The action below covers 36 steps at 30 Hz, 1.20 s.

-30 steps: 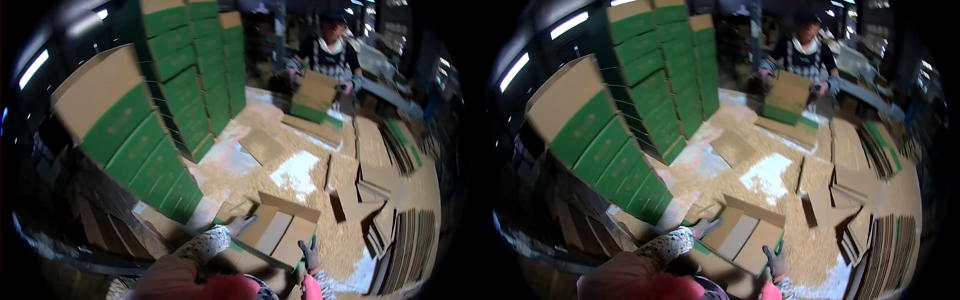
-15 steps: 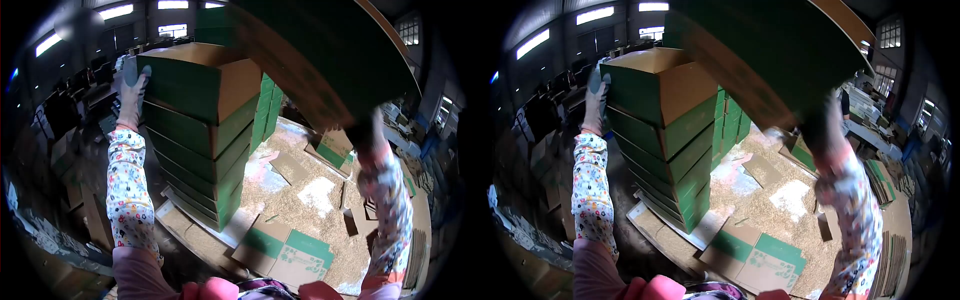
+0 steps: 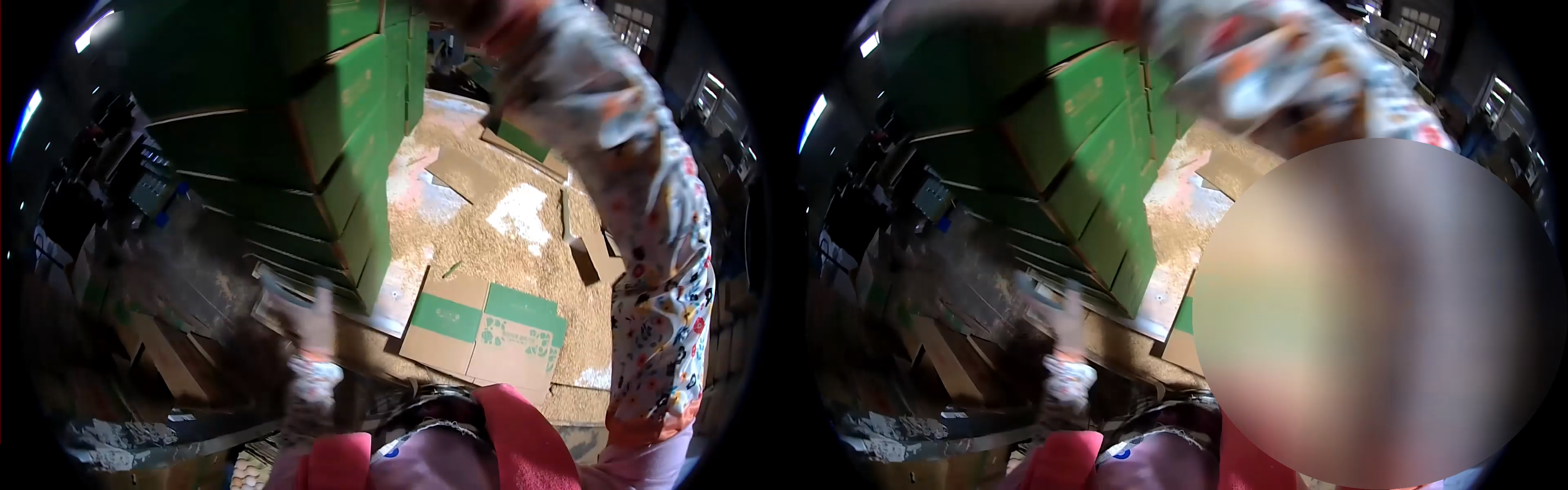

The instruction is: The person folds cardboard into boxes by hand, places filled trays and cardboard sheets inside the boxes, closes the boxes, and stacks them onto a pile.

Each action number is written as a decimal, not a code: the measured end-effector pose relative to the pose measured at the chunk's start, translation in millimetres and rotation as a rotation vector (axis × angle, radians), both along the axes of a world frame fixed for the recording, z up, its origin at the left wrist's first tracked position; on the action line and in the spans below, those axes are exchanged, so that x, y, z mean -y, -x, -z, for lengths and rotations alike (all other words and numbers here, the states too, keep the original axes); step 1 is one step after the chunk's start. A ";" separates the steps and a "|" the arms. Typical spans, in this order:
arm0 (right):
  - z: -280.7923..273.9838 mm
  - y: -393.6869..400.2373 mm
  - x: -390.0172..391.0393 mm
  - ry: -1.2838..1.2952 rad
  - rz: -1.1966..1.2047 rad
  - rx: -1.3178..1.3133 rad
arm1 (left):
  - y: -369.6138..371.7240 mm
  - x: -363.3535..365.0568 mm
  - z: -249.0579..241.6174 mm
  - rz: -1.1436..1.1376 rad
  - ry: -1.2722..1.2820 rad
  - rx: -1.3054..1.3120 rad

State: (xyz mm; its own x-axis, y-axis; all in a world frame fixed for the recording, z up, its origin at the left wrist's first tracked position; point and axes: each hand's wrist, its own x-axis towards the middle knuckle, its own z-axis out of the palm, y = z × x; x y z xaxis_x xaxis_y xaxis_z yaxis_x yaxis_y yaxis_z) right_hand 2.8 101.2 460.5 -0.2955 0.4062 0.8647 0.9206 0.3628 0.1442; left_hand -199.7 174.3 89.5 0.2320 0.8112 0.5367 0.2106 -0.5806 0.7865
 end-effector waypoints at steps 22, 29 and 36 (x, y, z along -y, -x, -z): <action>287.4 -91.4 -12.8 0.595 0.647 -0.260 | -110.4 -142.4 176.3 0.037 0.106 -0.092; 214.6 -91.4 -86.2 0.372 0.344 -0.023 | -113.4 -133.4 179.6 -0.022 0.065 -0.017; 394.4 -48.4 191.8 0.739 0.775 -0.730 | -52.0 -20.6 209.6 0.824 0.631 -1.002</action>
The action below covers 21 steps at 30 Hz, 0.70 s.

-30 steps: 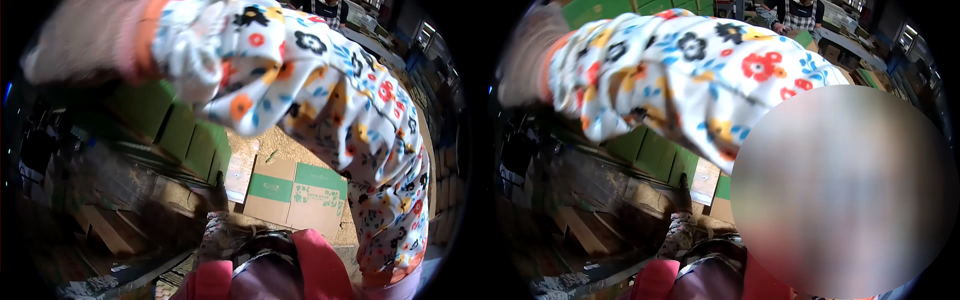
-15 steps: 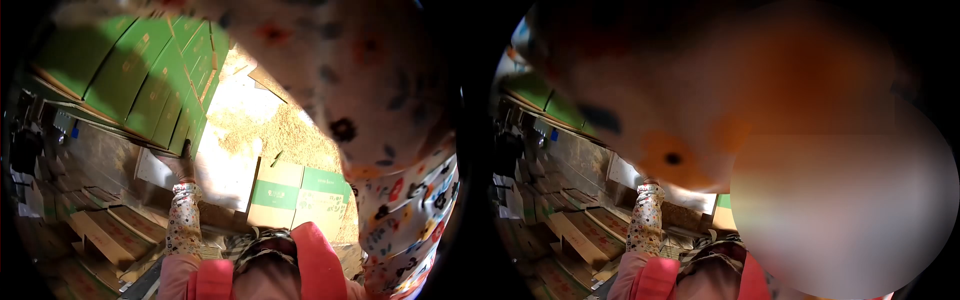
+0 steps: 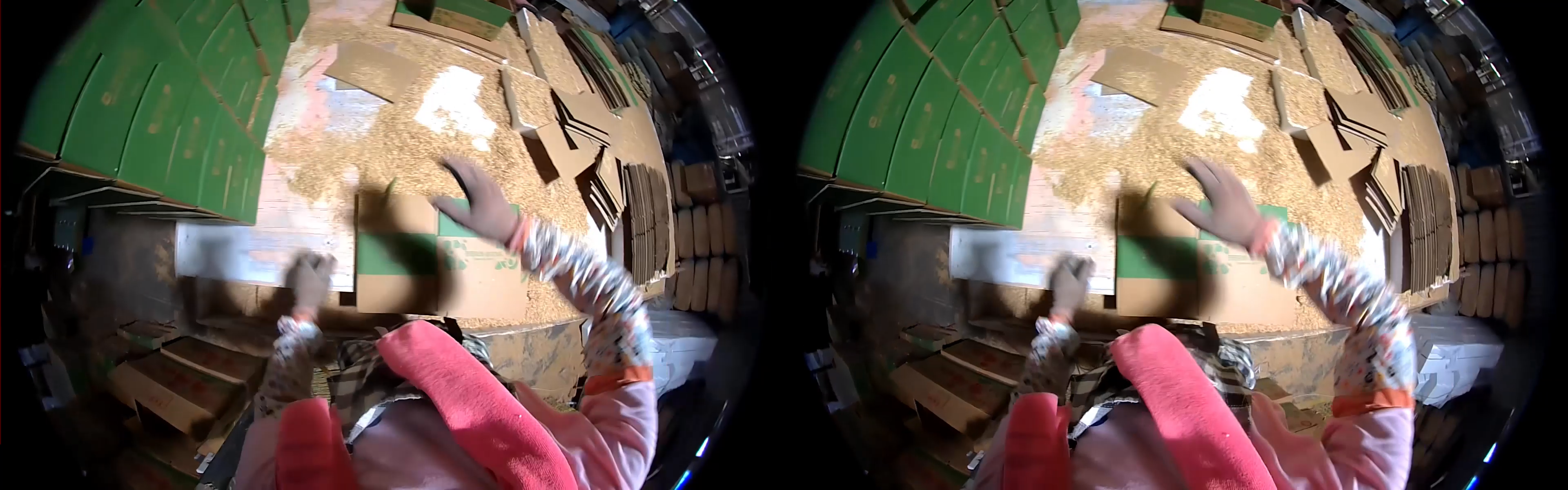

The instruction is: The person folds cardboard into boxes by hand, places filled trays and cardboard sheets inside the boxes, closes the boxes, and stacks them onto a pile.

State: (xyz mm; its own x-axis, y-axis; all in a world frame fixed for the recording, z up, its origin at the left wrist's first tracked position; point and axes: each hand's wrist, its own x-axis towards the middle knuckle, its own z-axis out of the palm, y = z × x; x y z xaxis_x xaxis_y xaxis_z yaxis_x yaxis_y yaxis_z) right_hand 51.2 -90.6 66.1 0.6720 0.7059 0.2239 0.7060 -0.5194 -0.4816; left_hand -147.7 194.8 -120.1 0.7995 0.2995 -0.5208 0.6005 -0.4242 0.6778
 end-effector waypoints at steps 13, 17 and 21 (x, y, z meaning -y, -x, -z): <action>72.2 101.6 219.0 0.255 0.174 0.194 | -34.1 87.8 -132.1 -0.221 1.092 0.049; -61.2 53.8 128.6 0.084 0.225 0.059 | -30.5 69.6 -226.2 -0.428 1.035 0.742; -21.1 16.2 0.5 -0.106 0.245 -0.454 | 12.7 72.5 -240.3 -0.587 0.663 0.947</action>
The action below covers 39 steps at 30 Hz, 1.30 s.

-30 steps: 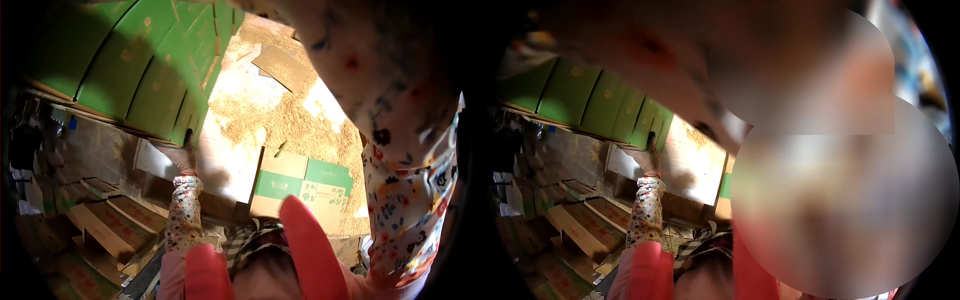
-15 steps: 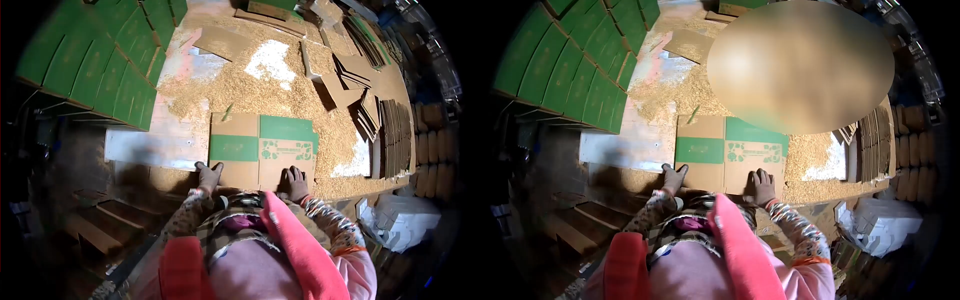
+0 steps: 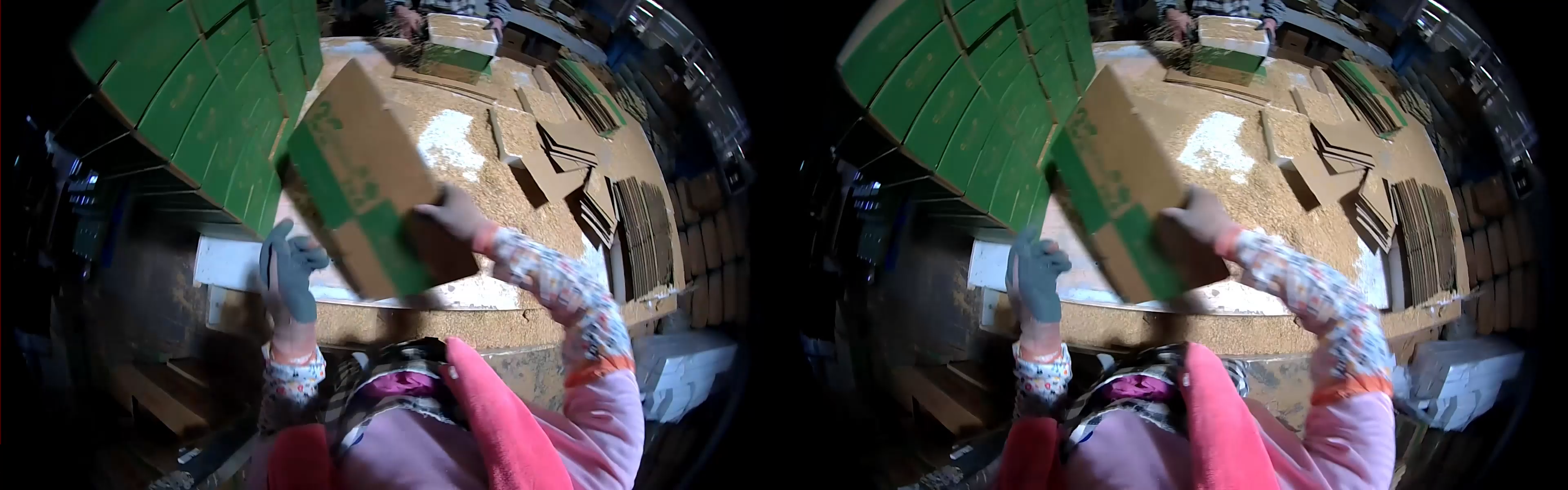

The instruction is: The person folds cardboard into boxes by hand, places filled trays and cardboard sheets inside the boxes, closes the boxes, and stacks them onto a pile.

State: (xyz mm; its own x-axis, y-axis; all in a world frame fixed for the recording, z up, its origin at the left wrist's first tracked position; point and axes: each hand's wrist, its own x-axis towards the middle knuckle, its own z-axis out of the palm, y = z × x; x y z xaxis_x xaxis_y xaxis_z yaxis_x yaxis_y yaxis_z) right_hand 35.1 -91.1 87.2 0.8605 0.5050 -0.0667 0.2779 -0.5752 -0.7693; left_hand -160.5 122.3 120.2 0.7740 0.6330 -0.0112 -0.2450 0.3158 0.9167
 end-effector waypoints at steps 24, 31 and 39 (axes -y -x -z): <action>-20.9 -20.9 535.6 0.804 0.687 0.449 | 15.7 200.4 138.0 0.650 -0.128 -0.189; 62.8 82.1 531.5 0.768 -0.031 0.579 | -80.3 320.6 192.5 0.855 -1.209 -0.221; 146.8 141.3 554.0 0.174 0.723 -0.009 | -108.3 391.1 239.1 0.708 -0.128 -0.440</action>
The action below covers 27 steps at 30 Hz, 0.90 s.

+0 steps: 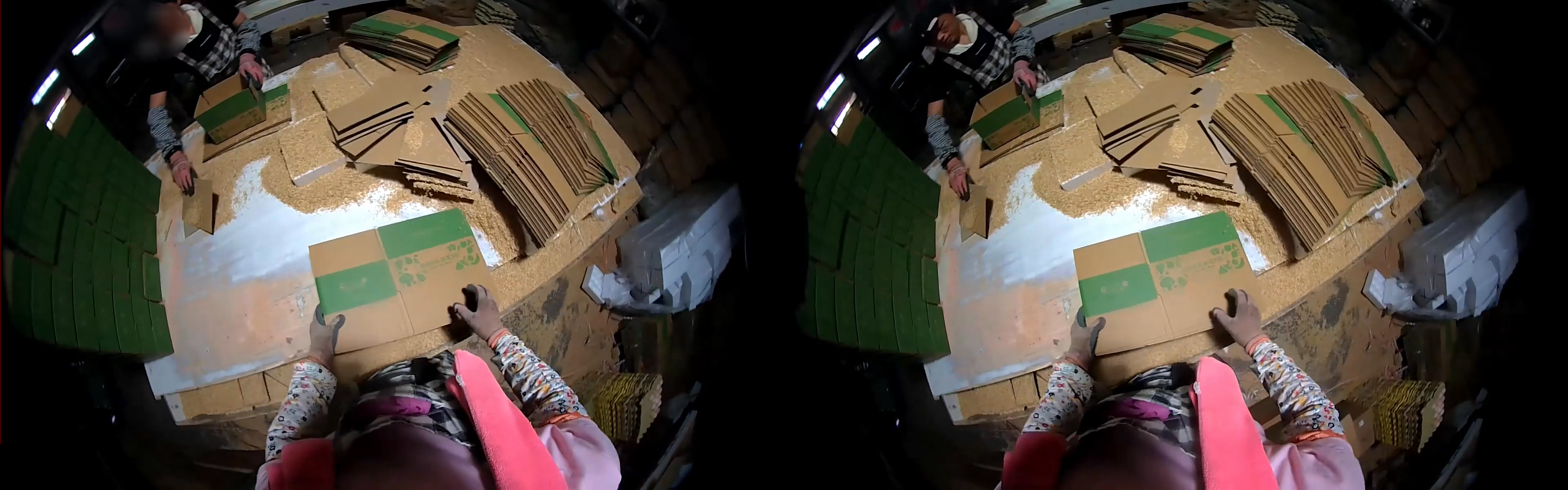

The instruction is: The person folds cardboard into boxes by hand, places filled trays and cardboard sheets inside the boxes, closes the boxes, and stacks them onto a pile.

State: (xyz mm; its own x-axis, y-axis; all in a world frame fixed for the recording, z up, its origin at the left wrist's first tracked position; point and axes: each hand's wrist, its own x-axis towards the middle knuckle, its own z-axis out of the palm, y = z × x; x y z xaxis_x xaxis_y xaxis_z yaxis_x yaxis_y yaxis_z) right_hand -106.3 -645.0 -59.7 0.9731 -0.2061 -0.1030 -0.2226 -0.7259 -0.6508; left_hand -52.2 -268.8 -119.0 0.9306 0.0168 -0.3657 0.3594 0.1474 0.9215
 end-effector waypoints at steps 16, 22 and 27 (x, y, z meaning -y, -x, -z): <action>-68.4 -77.7 205.2 -0.175 0.716 0.793 | -80.0 154.1 -81.5 0.180 -0.999 0.157; -26.3 -107.3 328.5 -1.559 0.711 0.019 | -240.5 308.1 -142.9 0.283 -0.853 0.488; 2.8 -121.7 335.1 -0.083 0.111 0.535 | -385.7 398.9 -158.2 0.228 -0.863 0.204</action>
